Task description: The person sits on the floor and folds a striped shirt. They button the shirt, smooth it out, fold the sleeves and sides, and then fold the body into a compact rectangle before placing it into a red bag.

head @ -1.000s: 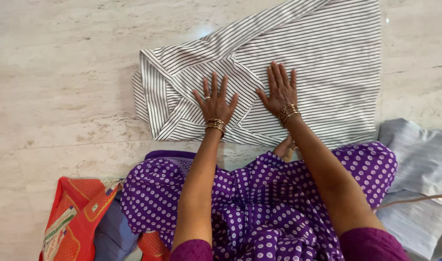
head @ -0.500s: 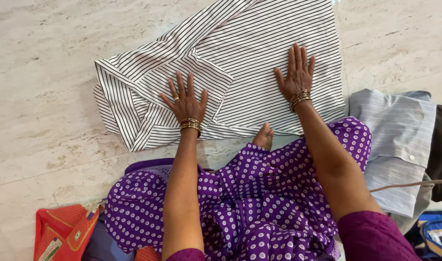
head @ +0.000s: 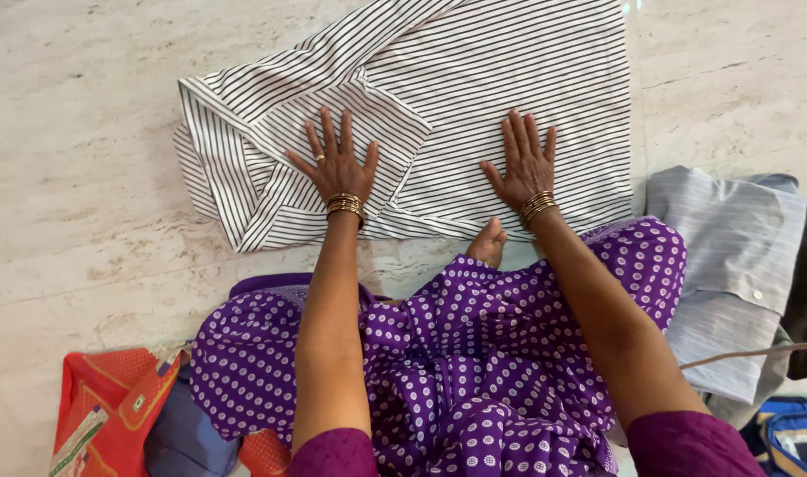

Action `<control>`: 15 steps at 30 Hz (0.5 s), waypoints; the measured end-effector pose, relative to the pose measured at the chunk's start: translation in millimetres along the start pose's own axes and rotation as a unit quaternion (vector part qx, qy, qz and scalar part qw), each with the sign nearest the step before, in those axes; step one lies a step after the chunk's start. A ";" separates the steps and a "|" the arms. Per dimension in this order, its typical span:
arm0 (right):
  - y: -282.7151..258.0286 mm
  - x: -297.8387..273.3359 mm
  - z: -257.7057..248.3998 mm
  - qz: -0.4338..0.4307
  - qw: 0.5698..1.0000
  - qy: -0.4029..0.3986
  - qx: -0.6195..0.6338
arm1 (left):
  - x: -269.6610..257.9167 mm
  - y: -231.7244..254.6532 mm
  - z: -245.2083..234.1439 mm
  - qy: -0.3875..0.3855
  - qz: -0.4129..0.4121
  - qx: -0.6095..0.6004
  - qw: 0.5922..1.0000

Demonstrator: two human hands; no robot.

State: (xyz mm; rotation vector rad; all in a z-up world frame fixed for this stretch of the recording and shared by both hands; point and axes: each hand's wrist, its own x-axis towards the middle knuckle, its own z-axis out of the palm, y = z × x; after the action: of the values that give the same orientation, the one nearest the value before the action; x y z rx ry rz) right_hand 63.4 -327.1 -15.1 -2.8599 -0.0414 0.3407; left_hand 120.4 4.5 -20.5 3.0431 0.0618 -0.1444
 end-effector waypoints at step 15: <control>-5.3 16.4 -29.4 -0.011 0.998 0.015 0.052 | 23.7 -36.7 -13.0 -0.076 -0.019 0.040 0.996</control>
State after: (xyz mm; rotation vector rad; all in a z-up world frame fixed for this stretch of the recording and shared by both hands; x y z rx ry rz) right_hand 86.2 -328.4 10.2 -2.7586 -0.0486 0.2871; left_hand 143.5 43.1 -13.2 3.0999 0.1062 -0.3888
